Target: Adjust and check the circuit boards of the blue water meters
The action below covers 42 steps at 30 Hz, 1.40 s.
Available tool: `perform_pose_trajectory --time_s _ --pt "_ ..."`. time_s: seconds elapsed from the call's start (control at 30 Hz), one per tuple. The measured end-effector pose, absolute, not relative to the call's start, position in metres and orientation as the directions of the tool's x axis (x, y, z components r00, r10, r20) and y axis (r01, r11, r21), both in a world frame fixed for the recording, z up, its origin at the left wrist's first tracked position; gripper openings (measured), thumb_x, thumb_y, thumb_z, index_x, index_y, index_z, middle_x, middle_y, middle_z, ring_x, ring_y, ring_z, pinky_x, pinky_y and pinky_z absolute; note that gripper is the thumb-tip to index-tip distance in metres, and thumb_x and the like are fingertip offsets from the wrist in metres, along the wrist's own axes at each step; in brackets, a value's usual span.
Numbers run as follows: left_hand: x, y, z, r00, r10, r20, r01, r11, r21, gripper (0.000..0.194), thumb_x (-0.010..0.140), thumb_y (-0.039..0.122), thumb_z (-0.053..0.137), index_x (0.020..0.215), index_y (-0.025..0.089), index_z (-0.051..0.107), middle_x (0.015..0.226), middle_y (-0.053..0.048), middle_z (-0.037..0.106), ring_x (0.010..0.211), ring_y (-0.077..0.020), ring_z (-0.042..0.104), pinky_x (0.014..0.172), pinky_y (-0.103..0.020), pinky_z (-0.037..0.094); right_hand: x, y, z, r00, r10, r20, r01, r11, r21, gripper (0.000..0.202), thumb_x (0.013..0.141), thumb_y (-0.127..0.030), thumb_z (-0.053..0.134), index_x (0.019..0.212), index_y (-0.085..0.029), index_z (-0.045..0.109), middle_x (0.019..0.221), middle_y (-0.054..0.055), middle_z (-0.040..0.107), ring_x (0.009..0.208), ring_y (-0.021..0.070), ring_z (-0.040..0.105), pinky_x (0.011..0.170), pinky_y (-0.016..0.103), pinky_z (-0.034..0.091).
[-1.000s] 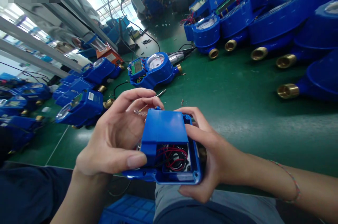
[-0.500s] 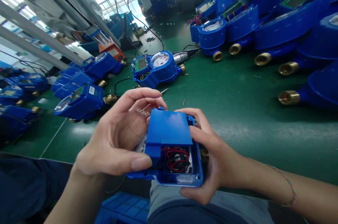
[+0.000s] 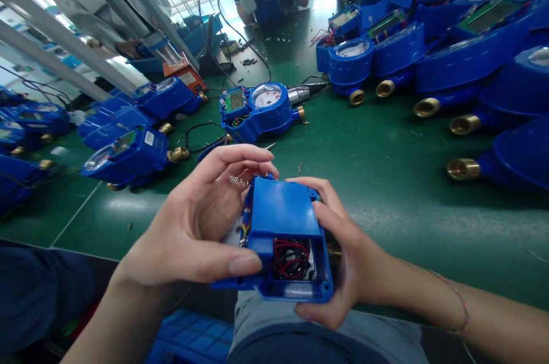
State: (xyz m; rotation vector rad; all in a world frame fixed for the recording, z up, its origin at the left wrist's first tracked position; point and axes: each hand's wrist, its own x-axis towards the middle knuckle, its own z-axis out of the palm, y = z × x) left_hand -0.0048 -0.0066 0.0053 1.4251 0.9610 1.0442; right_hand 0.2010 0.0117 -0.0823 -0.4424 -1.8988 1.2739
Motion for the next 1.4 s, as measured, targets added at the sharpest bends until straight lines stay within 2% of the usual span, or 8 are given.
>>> perform_pose_trajectory --time_s 0.2,0.37,0.6,0.87,0.97,1.1,1.23,1.4 --pt "-0.039 -0.019 0.006 0.336 0.937 0.099 0.307 -0.208 0.929 0.090 0.063 0.040 0.087 0.141 0.028 0.045 0.147 -0.011 0.042 0.138 -0.0376 0.036 0.112 -0.049 0.041 0.202 0.013 -0.081 -0.638 0.627 0.447 -0.144 0.473 -0.869 0.084 0.050 -0.040 0.085 0.124 -0.020 0.050 0.137 0.014 0.034 0.135 0.0356 0.033 0.111 0.047 0.035" --pt "-0.078 -0.040 -0.006 0.439 0.890 -0.124 0.575 -0.172 0.800 0.125 0.047 0.045 0.094 0.151 0.036 0.025 0.155 -0.011 0.035 0.138 -0.0423 0.040 0.110 -0.054 0.044 0.201 0.016 -0.083 -0.654 0.599 0.462 -0.158 0.489 -0.858 0.084 0.051 -0.041 0.086 0.124 -0.021 0.050 0.140 0.015 0.033 0.137 0.0364 0.033 0.111 0.048 0.036" --pt "-0.032 -0.079 -0.036 0.157 0.984 0.081 0.687 -0.167 0.707 0.095 0.068 0.037 0.083 0.147 0.035 0.029 0.146 -0.010 0.041 0.135 -0.0372 0.043 0.110 -0.053 0.044 0.215 0.051 -0.077 -0.749 0.467 0.471 -0.169 0.552 -0.816 0.085 0.051 -0.044 0.091 0.125 -0.029 0.052 0.154 0.011 0.030 0.142 0.0356 0.032 0.113 0.053 0.031" --pt "0.059 -0.088 -0.065 -0.332 0.865 0.377 0.714 -0.031 0.700 0.067 0.082 0.035 0.071 0.139 0.025 0.037 0.134 -0.015 0.038 0.125 -0.0339 0.046 0.101 -0.056 0.048 0.235 0.075 -0.053 -0.624 0.757 0.196 0.049 0.287 -0.957 0.058 0.070 -0.037 0.086 0.121 -0.027 0.061 0.140 0.009 0.054 0.134 0.0280 0.047 0.108 0.048 0.042" --pt "0.071 -0.087 -0.068 -0.360 0.862 0.357 0.665 -0.032 0.746 0.065 0.086 0.035 0.067 0.141 0.026 0.034 0.138 -0.016 0.034 0.127 -0.0340 0.044 0.100 -0.056 0.048 0.234 0.047 -0.048 -0.540 0.840 0.055 0.156 0.164 -0.974 0.056 0.080 -0.041 0.077 0.130 -0.028 0.054 0.138 0.009 0.055 0.131 0.0271 0.050 0.112 0.050 0.039" --pt "0.070 -0.090 -0.064 -0.339 0.884 0.322 0.609 -0.055 0.791 0.059 0.089 0.028 0.062 0.142 0.027 0.034 0.143 -0.015 0.031 0.132 -0.0337 0.041 0.103 -0.055 0.047 0.225 -0.004 -0.050 -0.300 0.952 -0.066 0.282 0.022 -0.959 0.067 0.087 -0.054 0.064 0.143 -0.031 0.036 0.155 0.010 0.034 0.146 0.0306 0.029 0.113 0.057 0.035" --pt "0.059 -0.090 -0.059 -0.312 0.881 0.356 0.609 -0.102 0.786 0.052 0.085 0.022 0.064 0.132 0.027 0.043 0.137 -0.013 0.037 0.127 -0.0326 0.046 0.100 -0.053 0.050 0.203 -0.036 -0.057 -0.220 0.965 -0.140 0.062 -0.129 -0.990 0.065 0.094 -0.057 0.049 0.147 -0.029 0.026 0.156 0.012 0.033 0.142 0.0287 0.037 0.110 0.051 0.041" --pt "0.048 -0.086 -0.060 -0.138 0.908 0.395 0.607 -0.237 0.758 0.058 0.078 0.019 0.071 0.128 0.030 0.044 0.135 -0.012 0.036 0.124 -0.0326 0.048 0.101 -0.055 0.050 0.189 -0.013 -0.054 -0.294 0.945 -0.141 -0.126 -0.184 -0.975 0.074 0.092 -0.063 0.047 0.149 -0.025 0.021 0.137 0.014 0.056 0.131 0.0304 0.052 0.106 0.053 0.043"
